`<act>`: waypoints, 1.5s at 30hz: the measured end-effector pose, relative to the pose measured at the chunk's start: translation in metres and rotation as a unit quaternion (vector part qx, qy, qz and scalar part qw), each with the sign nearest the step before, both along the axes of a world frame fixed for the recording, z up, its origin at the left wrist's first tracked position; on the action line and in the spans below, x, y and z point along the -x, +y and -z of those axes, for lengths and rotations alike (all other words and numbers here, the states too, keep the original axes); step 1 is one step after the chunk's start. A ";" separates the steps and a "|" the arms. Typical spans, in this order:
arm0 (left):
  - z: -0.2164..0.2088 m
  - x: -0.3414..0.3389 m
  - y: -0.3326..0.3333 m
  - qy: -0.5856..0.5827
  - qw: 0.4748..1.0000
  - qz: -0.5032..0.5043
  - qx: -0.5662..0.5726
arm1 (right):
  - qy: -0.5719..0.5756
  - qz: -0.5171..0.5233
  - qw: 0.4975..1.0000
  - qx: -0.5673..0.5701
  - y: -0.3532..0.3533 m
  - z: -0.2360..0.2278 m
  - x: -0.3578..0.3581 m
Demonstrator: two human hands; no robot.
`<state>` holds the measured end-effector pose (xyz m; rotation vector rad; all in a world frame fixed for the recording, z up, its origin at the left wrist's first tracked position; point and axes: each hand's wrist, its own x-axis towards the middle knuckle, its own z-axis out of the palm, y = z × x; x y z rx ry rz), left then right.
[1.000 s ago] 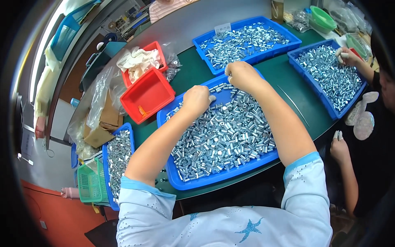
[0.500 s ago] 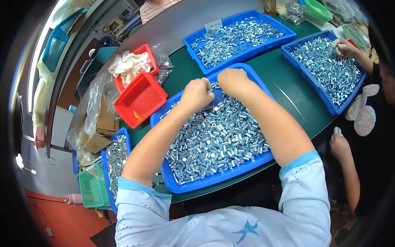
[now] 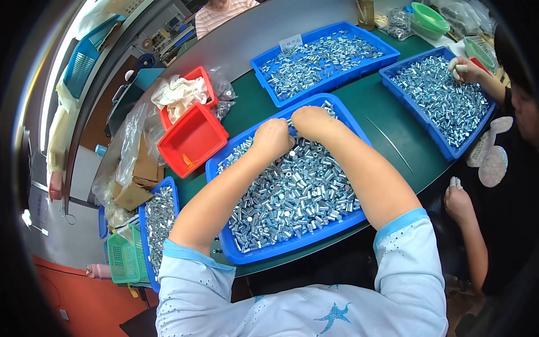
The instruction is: Inspecting and sorting small cylindrical metal bushings into trays at a manual workstation.
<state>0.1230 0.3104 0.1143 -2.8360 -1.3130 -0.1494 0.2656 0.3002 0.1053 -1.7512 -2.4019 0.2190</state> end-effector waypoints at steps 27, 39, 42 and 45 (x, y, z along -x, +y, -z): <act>0.005 0.015 0.016 0.019 0.999 0.044 0.010 | -0.004 -0.023 0.999 0.031 -0.007 -0.010 0.013; -0.010 0.033 -0.004 -0.059 0.995 0.005 0.077 | -0.028 -0.040 0.998 -0.047 -0.006 0.001 0.014; -0.005 0.030 -0.011 -0.022 0.991 -0.009 0.134 | -0.045 -0.042 0.998 0.001 -0.008 -0.007 0.011; 0.011 0.038 -0.003 -0.020 0.998 0.055 0.024 | -0.047 -0.037 0.998 0.031 -0.013 -0.020 0.013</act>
